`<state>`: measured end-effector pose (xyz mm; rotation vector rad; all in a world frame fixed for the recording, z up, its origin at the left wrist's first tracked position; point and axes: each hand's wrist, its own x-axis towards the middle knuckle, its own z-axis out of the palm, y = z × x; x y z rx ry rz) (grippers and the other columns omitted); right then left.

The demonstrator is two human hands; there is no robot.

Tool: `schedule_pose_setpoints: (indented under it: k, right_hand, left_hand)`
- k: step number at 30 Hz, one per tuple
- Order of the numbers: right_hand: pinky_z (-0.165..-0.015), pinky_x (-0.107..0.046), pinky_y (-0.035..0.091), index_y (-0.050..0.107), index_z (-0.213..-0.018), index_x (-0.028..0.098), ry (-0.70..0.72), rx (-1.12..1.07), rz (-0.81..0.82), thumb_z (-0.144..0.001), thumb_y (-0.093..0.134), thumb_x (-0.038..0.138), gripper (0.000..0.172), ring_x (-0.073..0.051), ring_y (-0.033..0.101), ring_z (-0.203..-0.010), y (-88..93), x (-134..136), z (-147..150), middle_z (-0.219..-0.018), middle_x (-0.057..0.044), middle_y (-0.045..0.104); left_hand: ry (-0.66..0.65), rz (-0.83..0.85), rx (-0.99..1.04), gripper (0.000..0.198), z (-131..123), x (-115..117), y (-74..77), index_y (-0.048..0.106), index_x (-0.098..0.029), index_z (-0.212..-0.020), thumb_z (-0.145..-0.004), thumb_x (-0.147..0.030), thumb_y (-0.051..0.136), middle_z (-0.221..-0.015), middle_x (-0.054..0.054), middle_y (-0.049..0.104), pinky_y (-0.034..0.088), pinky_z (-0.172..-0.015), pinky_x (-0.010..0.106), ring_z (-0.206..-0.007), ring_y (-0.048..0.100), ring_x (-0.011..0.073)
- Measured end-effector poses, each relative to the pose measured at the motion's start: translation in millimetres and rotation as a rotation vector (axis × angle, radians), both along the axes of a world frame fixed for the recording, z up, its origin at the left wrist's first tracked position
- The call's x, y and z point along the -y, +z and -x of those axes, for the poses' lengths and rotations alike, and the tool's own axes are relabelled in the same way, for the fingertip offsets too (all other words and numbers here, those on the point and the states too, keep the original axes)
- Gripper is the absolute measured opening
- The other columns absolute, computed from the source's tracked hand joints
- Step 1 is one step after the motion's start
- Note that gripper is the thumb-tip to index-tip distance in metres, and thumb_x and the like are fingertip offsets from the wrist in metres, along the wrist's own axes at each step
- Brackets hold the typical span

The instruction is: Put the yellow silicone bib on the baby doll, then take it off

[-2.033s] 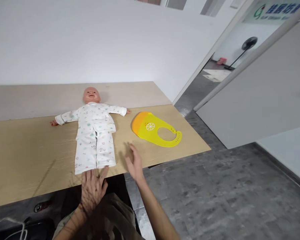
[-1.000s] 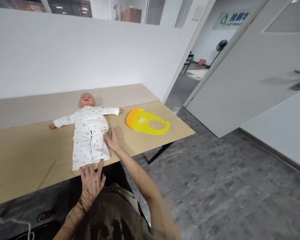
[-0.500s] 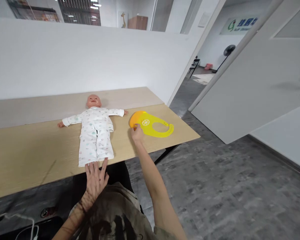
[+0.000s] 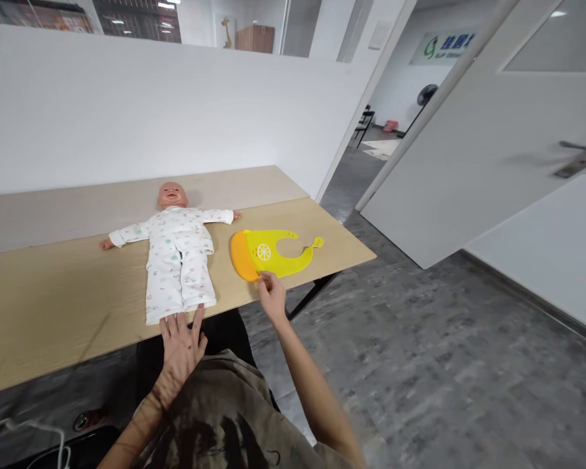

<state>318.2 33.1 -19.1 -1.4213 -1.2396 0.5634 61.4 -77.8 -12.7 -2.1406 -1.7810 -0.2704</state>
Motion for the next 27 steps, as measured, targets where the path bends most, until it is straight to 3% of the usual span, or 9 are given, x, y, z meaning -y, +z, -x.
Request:
schedule_pose_setpoints:
  k: [3, 6, 10, 13, 15, 18, 22, 25, 27]
  right_hand:
    - [-0.07, -0.034, 0.058, 0.068, -0.104, 0.015, 0.021, -0.199, 0.022, -0.08, 0.061, 0.05, 0.043, -0.021, 0.07, -0.083, -0.1, 12, 0, -0.103, -0.013, 0.075]
    - [-0.053, -0.029, 0.053, 0.067, -0.106, 0.014, 0.068, -0.324, 0.11, -0.075, 0.064, 0.051, 0.049, -0.017, 0.066, -0.068, 0.1, 23, -1, -0.11, -0.015, 0.074]
    - [-0.052, -0.03, 0.051, 0.067, -0.115, 0.012, 0.023, -0.265, 0.118, -0.076, 0.063, 0.05, 0.054, -0.013, 0.06, -0.055, 6.8, 29, -26, -0.115, -0.016, 0.074]
    - [-0.061, -0.031, 0.052, 0.069, -0.112, 0.011, -0.175, -0.105, 0.073, -0.077, 0.059, 0.046, 0.05, -0.017, 0.065, -0.064, 20.0, 10, -71, -0.109, -0.015, 0.075]
    - [-0.078, -0.034, 0.054, 0.068, -0.115, 0.01, -0.362, -0.001, 0.065, -0.078, 0.056, 0.038, 0.048, -0.022, 0.07, -0.084, 29.8, -15, -105, -0.114, -0.016, 0.074]
    - [-0.094, -0.04, 0.051, 0.06, -0.132, 0.006, -0.507, 0.117, 0.277, -0.08, 0.061, 0.036, 0.06, -0.029, 0.069, -0.104, 38.9, -53, -142, -0.126, -0.021, 0.069]
    - [-0.097, -0.041, 0.048, 0.057, -0.137, 0.009, -0.516, 0.197, 0.434, -0.083, 0.068, 0.036, 0.061, -0.032, 0.065, -0.112, 35.2, -86, -151, -0.121, -0.02, 0.071]
    - [-0.094, -0.037, 0.049, 0.063, -0.127, 0.012, -0.494, 0.156, 0.351, -0.083, 0.063, 0.027, 0.046, -0.026, 0.067, -0.104, 28.4, -95, -140, -0.116, -0.016, 0.071]
    - [-0.091, -0.035, 0.05, 0.065, -0.117, 0.012, -0.497, 0.005, 0.249, -0.079, 0.063, 0.023, 0.04, -0.023, 0.066, -0.096, 27.7, -99, -133, -0.11, -0.014, 0.07]
  left_hand:
    - [-0.004, 0.009, -0.011, 0.069, 0, -1, 3.2, 0.05, -0.022, -0.157, -0.089, -0.023, 0.062, -0.128, 0.022, 0.06, 0.034, -0.111, 0.068, -0.126, 0.051, 0.0435]
    - [-0.004, 0.0, 0.001, 0.068, 0, -1, 3.3, 0.05, -0.021, -0.157, -0.09, -0.023, 0.062, -0.13, 0.023, 0.058, 0.033, -0.112, 0.067, -0.127, 0.05, 0.0442]
    - [-0.017, 0.002, 0.023, 0.069, 2, -1, -1.6, 0.047, -0.022, -0.159, -0.091, -0.023, 0.061, -0.13, 0.021, 0.058, 0.032, -0.113, 0.068, -0.129, 0.048, 0.0427]
    - [-0.015, 0.006, 0.013, 0.07, 3, -1, -5.2, 0.045, -0.022, -0.16, -0.092, -0.024, 0.059, -0.131, 0.021, 0.058, 0.031, -0.113, 0.068, -0.128, 0.049, 0.0423]
    - [-0.004, 0.007, -0.005, 0.07, 3, -1, -6.3, 0.044, -0.022, -0.16, -0.092, -0.025, 0.058, -0.131, 0.022, 0.058, 0.031, -0.114, 0.068, -0.128, 0.049, 0.0426]
    - [0.004, 0.008, -0.015, 0.07, 3, -2, -5.7, 0.045, -0.022, -0.16, -0.091, -0.025, 0.059, -0.131, 0.022, 0.059, 0.031, -0.114, 0.067, -0.128, 0.05, 0.0429]
    - [-0.011, 0.003, 0.015, 0.069, 1, 0, -4.2, 0.048, -0.021, -0.158, -0.091, -0.022, 0.059, -0.134, 0.022, 0.059, 0.031, -0.115, 0.066, -0.132, 0.049, 0.0425]
    - [-0.034, -0.001, 0.08, 0.068, -3, 9, -6.4, 0.05, -0.018, -0.157, -0.09, -0.023, 0.062, -0.146, 0.024, 0.054, 0.026, -0.117, 0.07, -0.143, 0.041, 0.0451]
    - [-0.076, 0.017, 0.141, 0.07, -6, 18, -9.3, 0.051, -0.016, -0.156, -0.089, -0.027, 0.066, -0.155, 0.026, 0.045, 0.023, -0.118, 0.071, -0.15, 0.032, 0.0475]
